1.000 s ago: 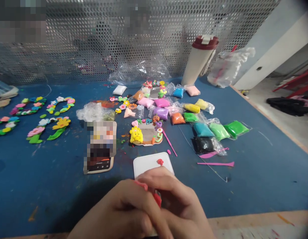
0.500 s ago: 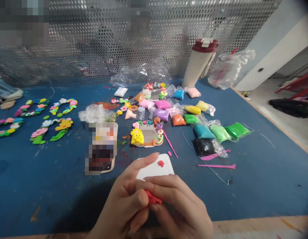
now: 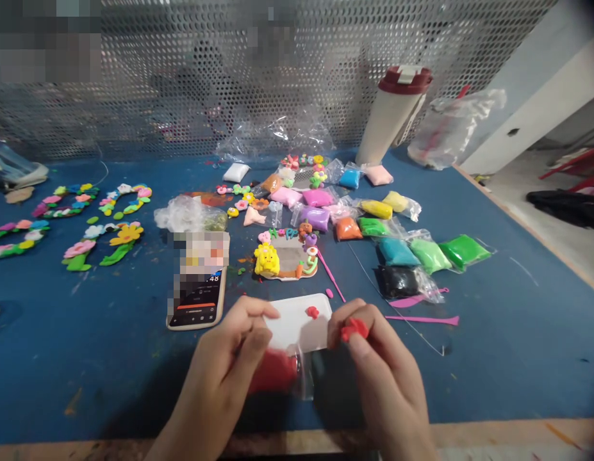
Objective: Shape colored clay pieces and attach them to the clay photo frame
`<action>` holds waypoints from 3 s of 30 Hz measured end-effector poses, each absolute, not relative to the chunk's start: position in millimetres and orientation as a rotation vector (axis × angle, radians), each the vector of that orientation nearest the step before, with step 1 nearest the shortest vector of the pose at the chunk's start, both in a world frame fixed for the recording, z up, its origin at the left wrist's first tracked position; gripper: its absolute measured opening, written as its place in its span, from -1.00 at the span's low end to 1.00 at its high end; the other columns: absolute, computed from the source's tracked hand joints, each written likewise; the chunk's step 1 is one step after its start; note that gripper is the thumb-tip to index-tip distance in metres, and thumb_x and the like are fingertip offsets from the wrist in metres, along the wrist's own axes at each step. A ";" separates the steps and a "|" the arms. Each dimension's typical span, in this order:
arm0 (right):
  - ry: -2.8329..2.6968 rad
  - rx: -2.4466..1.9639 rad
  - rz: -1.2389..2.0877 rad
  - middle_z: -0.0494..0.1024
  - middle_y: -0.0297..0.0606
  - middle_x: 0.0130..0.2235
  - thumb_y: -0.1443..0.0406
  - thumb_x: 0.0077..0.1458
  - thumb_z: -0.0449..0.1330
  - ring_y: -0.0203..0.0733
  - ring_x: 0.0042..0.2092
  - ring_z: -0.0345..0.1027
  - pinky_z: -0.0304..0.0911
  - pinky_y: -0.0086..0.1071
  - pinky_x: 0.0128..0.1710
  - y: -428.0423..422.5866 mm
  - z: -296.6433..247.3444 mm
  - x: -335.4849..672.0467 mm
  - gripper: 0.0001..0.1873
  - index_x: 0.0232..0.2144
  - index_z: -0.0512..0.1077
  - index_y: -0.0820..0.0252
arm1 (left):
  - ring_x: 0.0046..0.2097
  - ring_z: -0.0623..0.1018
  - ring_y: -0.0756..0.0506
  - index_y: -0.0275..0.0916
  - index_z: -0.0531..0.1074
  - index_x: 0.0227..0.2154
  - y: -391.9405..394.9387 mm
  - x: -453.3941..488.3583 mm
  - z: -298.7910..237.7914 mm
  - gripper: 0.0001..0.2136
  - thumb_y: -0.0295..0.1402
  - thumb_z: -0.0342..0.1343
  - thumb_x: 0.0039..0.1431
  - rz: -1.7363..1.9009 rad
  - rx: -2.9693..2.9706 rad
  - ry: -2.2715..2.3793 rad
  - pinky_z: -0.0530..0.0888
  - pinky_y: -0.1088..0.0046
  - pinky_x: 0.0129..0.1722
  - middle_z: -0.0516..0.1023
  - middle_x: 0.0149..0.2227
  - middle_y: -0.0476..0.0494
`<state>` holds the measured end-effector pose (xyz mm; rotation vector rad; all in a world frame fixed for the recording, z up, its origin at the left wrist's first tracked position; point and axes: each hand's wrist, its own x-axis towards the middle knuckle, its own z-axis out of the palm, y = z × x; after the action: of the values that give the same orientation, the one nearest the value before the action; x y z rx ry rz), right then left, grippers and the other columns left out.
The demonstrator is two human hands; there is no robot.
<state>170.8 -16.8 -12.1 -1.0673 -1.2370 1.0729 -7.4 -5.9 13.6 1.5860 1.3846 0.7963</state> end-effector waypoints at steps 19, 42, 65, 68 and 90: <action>-1.640 -1.451 0.935 0.34 -0.35 -0.41 0.29 0.30 -0.05 -0.31 -0.38 0.27 0.18 -0.48 -0.38 -29.3 -29.0 189.6 -0.75 -0.43 0.28 0.15 | -0.45 0.49 -0.22 -0.21 0.35 -0.51 -26.6 21.4 0.4 -0.80 -0.61 -0.08 0.08 0.255 2.739 1.512 0.49 0.18 -0.51 0.45 -0.49 -0.12; -2.262 -1.449 0.724 0.40 -0.09 -0.30 0.37 0.17 0.05 0.01 -0.25 0.25 0.27 -0.07 -0.33 -24.1 -0.3 161.1 -0.85 -0.43 0.36 0.23 | -0.34 0.51 -0.17 -0.27 0.36 -0.36 -26.7 -0.5 6.5 -0.78 -0.59 -0.18 0.18 0.554 2.642 1.258 0.52 0.23 -0.32 0.50 -0.37 -0.20; -1.524 -1.104 1.324 0.48 -0.35 -0.31 0.20 0.16 0.18 -0.28 -0.32 0.33 0.25 -0.42 -0.31 -9.3 9.0 185.3 -0.85 -0.22 0.45 0.08 | -0.28 0.53 -0.06 -0.17 0.20 -0.13 -18.2 15.1 3.0 -0.76 -0.15 0.00 0.29 0.863 1.337 1.065 0.47 0.48 -0.30 0.50 -0.25 -0.10; -1.586 -1.026 1.173 0.46 -0.33 -0.23 0.26 0.13 0.24 -0.26 -0.24 0.35 0.28 -0.40 -0.26 -6.4 6.9 187.4 -0.85 -0.20 0.44 0.02 | -0.34 0.46 -0.04 -0.20 0.28 -0.35 -11.2 16.5 7.0 -0.61 0.06 0.12 0.10 0.837 1.131 1.013 0.41 0.50 -0.35 0.45 -0.36 -0.02; -1.333 -1.201 1.137 0.47 -0.41 -0.42 0.33 0.03 0.29 -0.32 -0.39 0.37 0.32 -0.48 -0.40 -7.9 3.2 179.2 -0.88 -0.40 0.39 0.11 | -0.30 0.55 -0.04 -0.23 0.45 -0.36 -4.8 21.3 13.9 -0.85 -0.27 0.08 0.20 0.894 1.194 1.165 0.47 0.51 -0.29 0.57 -0.32 -0.05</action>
<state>179.2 -7.9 3.2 -1.2007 -1.3333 1.1366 21.3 -4.8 13.9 1.1939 1.1647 0.8945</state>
